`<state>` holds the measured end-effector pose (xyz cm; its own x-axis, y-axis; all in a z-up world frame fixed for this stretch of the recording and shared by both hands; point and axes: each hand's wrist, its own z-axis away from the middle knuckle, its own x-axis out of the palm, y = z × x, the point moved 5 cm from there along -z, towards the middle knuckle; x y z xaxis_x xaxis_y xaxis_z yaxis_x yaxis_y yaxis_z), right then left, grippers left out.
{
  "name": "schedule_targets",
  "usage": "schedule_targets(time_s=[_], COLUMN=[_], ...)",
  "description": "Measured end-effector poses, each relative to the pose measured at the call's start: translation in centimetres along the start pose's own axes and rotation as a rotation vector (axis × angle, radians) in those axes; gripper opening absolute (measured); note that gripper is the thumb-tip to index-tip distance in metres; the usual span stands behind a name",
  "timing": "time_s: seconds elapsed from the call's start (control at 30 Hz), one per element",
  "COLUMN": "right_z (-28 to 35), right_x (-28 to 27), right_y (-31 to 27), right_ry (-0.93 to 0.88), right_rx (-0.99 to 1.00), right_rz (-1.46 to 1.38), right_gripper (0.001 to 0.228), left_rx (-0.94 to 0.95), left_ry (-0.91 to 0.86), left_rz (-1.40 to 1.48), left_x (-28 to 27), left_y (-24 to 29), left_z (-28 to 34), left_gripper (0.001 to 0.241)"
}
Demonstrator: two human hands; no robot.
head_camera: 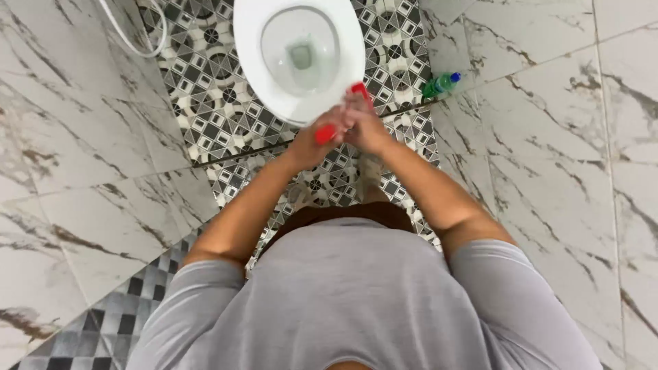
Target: The person pours green cleaning liquid into the toilet bowl and scrubs the interior with a red toilet brush. They then use a handheld bidet sprayer to rinse the toilet bowl, the brush, and the surrounding floor area.
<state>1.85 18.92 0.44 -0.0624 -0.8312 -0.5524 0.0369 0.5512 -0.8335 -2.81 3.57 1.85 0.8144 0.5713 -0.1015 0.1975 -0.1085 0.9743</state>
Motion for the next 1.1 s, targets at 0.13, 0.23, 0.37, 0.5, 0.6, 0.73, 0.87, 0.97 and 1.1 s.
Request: schedule_targets(time_s=[0.13, 0.23, 0.37, 0.5, 0.6, 0.73, 0.87, 0.97, 1.1], right_z=[1.7, 0.9, -1.7, -9.5, -9.6, -6.5, -11.0, -11.5, -15.2], right_x=[3.4, 2.9, 4.5, 2.0, 0.8, 1.1, -2.3, 0.8, 0.2], right_y=[5.0, 8.3, 15.6, 18.0, 16.0, 15.6, 12.4, 16.1, 17.6], right_ry=[-0.155, -0.262, -0.021, -0.048, -0.076, 0.014, 0.093, 0.052, 0.013], right_rx=[-0.020, 0.081, 0.174, 0.891, 0.057, -0.161, -0.166, -0.245, -0.330], right_rz=[0.208, -0.020, -0.420, -1.092, -0.140, -0.023, -0.026, -0.080, 0.066], right_gripper=[0.012, 0.004, 0.009, 0.014, 0.021, 0.025, 0.024, 0.016, 0.015], left_rx=[-0.211, -0.074, -0.199, -0.258, -0.096, -0.326, -0.054, -0.045, -0.198], left_ry=[-0.099, -0.104, -0.116, 0.013, 0.202, 0.286, 0.174, 0.135, 0.230], left_rz=[0.080, 0.002, -0.091, -0.095, -0.097, 0.185, 0.069, -0.037, -0.002], left_x=[1.6, 2.2, 3.7, 2.6, 1.2, 2.4, 1.6, 0.2, 0.8], left_y=[0.8, 3.7, -2.3, -6.7, -4.8, -5.7, -1.0, -2.7, -6.9], left_z=[-0.3, -3.9, -6.6, -11.9, -13.7, -12.1, -16.4, -17.1, -14.1], left_gripper=[0.028, 0.033, 0.033, 0.031, 0.032, 0.041, 0.047, 0.052, 0.040])
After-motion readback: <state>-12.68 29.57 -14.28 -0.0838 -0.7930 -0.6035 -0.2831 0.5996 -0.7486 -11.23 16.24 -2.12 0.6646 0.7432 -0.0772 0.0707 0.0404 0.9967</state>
